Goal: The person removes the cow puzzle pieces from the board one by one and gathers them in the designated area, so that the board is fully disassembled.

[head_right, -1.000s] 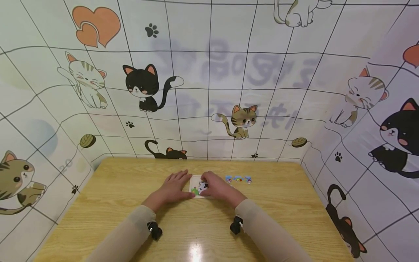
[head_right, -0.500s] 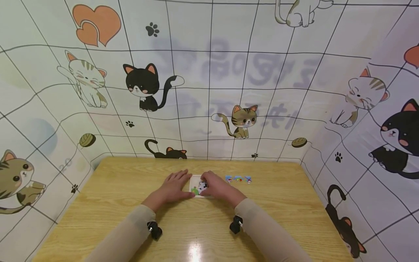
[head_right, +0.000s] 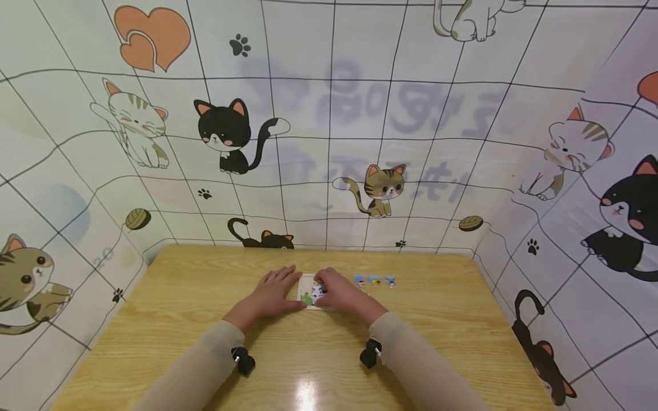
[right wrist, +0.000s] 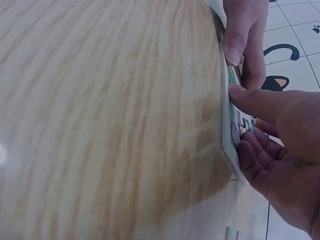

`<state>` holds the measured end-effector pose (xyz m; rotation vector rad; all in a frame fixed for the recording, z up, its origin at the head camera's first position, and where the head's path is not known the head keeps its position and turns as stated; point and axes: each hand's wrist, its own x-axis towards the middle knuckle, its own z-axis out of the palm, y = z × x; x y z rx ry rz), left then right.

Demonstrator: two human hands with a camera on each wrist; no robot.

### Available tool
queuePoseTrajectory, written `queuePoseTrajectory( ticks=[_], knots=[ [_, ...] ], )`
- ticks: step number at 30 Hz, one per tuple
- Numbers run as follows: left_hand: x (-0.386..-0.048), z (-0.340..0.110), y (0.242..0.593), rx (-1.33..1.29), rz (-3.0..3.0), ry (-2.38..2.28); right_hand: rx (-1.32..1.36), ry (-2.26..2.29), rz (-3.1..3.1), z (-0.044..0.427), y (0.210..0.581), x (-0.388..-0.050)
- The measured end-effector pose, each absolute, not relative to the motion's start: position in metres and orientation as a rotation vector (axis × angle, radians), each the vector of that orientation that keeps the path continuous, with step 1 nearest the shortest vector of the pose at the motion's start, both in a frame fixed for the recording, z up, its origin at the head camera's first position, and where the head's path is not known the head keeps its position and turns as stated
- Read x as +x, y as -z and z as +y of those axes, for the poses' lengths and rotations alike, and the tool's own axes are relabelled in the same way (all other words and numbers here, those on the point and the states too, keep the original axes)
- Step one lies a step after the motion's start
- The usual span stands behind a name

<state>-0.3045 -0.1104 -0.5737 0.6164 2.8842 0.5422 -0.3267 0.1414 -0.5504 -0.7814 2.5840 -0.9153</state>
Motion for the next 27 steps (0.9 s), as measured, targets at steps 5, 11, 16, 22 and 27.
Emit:
queuePoseTrajectory(
  ticks=[5,11,16,22,27],
  knots=[
    [-0.304,-0.111,0.575,0.617,2.881,-0.547,-0.777,0.962,2.586,0.145,0.553,-0.326],
    [-0.307,-0.113,0.584,0.662,2.895,-0.599,-0.757,0.970,2.600,0.147,0.552,-0.327],
    [-0.305,-0.113,0.579,0.667,2.884,-0.619,-0.764,0.985,2.598,0.149,0.551,-0.328],
    [-0.308,-0.114,0.583,0.683,2.887,-0.605,-0.782,1.004,2.610,0.152,0.554,-0.329],
    [-0.306,-0.113,0.578,0.651,2.874,-0.570,-0.796,1.047,2.616,0.156,0.554,-0.327]
  ],
)
